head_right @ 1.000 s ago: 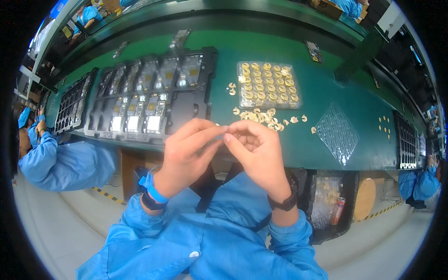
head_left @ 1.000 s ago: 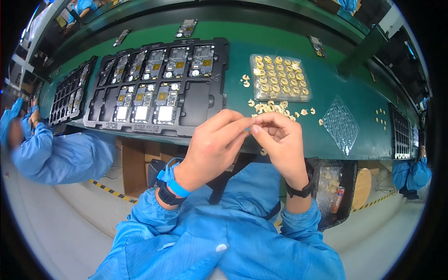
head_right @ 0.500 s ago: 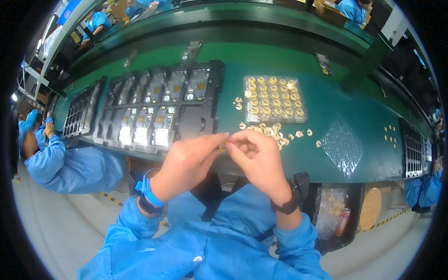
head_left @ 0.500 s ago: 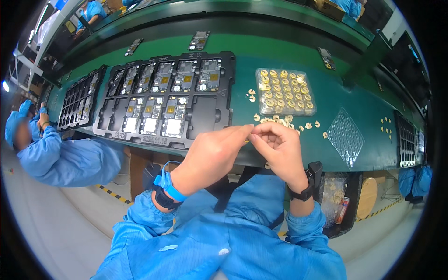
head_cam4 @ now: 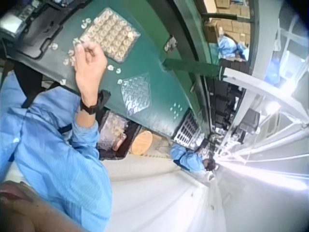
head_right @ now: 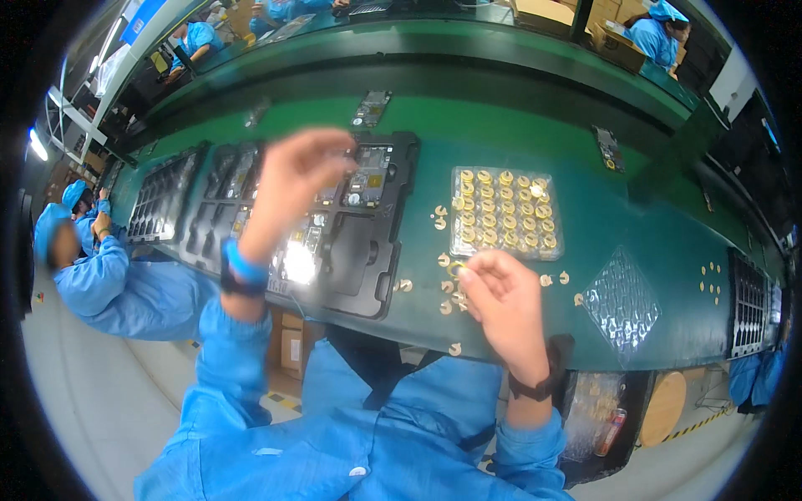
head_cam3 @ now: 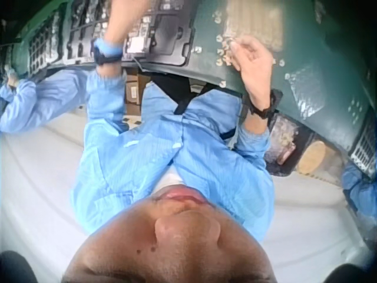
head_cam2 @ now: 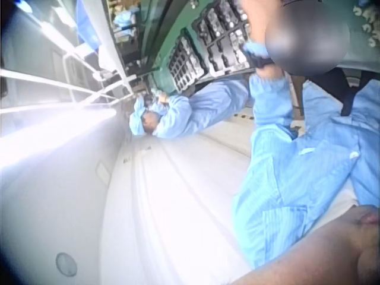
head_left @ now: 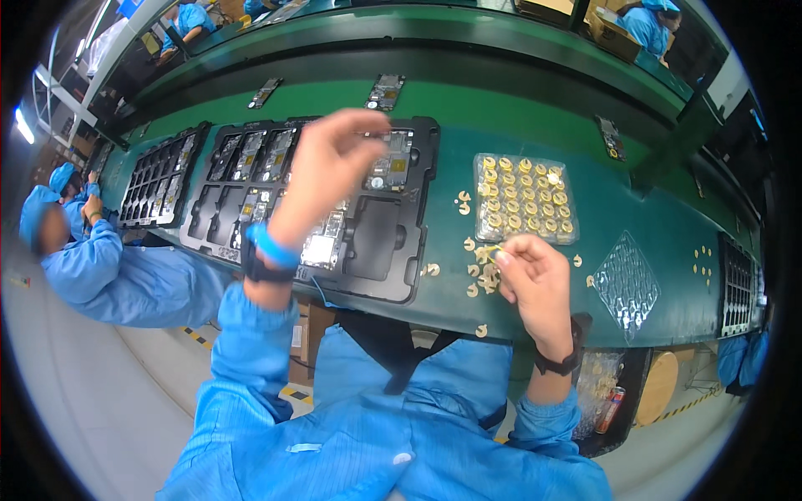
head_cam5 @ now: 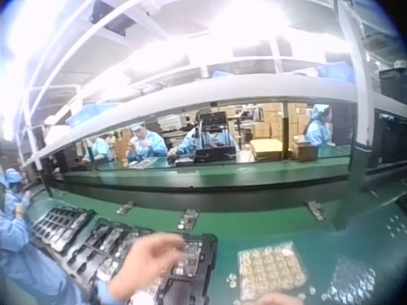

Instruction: Assembling electronic components onto circuit boards on a production line.

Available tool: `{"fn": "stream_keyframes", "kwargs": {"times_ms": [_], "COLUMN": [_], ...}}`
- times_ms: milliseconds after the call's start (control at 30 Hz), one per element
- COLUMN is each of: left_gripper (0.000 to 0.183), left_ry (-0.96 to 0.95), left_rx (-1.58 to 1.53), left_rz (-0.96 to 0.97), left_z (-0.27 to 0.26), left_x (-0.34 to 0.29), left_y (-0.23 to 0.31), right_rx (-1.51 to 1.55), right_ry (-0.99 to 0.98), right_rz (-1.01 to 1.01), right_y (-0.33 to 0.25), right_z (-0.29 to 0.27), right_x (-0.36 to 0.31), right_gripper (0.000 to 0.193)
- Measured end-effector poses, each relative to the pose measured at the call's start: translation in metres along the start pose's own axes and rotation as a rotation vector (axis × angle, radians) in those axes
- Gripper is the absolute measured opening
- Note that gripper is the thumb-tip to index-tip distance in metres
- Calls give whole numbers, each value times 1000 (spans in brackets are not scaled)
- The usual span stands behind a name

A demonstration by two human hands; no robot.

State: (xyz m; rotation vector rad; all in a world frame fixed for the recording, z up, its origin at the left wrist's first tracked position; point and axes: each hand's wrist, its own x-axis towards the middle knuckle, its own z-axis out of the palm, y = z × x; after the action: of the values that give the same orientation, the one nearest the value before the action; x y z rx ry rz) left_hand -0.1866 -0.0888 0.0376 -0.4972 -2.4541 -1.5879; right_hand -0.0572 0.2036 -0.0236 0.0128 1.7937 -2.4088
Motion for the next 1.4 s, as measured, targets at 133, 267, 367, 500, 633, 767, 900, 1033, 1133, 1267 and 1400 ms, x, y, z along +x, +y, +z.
{"fn": "stream_keyframes", "kwargs": {"times_ms": [133, 267, 367, 500, 633, 767, 900, 1033, 1133, 1267, 1400], "left_gripper": [26, 45, 46, 38, 30, 11, 22, 37, 40, 39, 37], "left_ry": [384, 204, 93, 217, 255, 27, 159, 131, 38, -11, 31], "left_rx": [436, 1120, 1013, 992, 856, 255, -186, -471, -598, -647, -926], "left_rz": [-75, -19, -227, 24, -10, -314, -307, -321, -247, -260, -395], "left_z": [8, -32, 22, 14, -3, 5, -30, -95, -74, -12, 28], "left_x": [97, 124, 139, 165, 219, 236, 216, 130, 16, -81, -162], "left_y": [-90, -200, -190, -235, -304, -289, -248, -167, -52, 22, 46], "right_rx": [-57, -353, -148, -245, -228, -218, -211, -100, -151, -166, 242], "right_ry": [202, 254, 259, 264, 231, 214, 189, 138, 174, 312, 45], "right_rz": [-81, -229, -284, -325, -365, -361, -357, -366, -291, -197, -120], "right_y": [15, 52, 74, 64, 64, 62, 65, 69, 59, 36, 8], "right_z": [-32, -20, -23, -12, -22, -26, -19, -16, -22, -29, -5], "right_x": [-24, -18, -17, -19, -14, -14, -10, -8, -18, -37, -56], "right_gripper": [4, 5, 6, 6, 8, 8, 9, 7, 10, 9, 6]}}
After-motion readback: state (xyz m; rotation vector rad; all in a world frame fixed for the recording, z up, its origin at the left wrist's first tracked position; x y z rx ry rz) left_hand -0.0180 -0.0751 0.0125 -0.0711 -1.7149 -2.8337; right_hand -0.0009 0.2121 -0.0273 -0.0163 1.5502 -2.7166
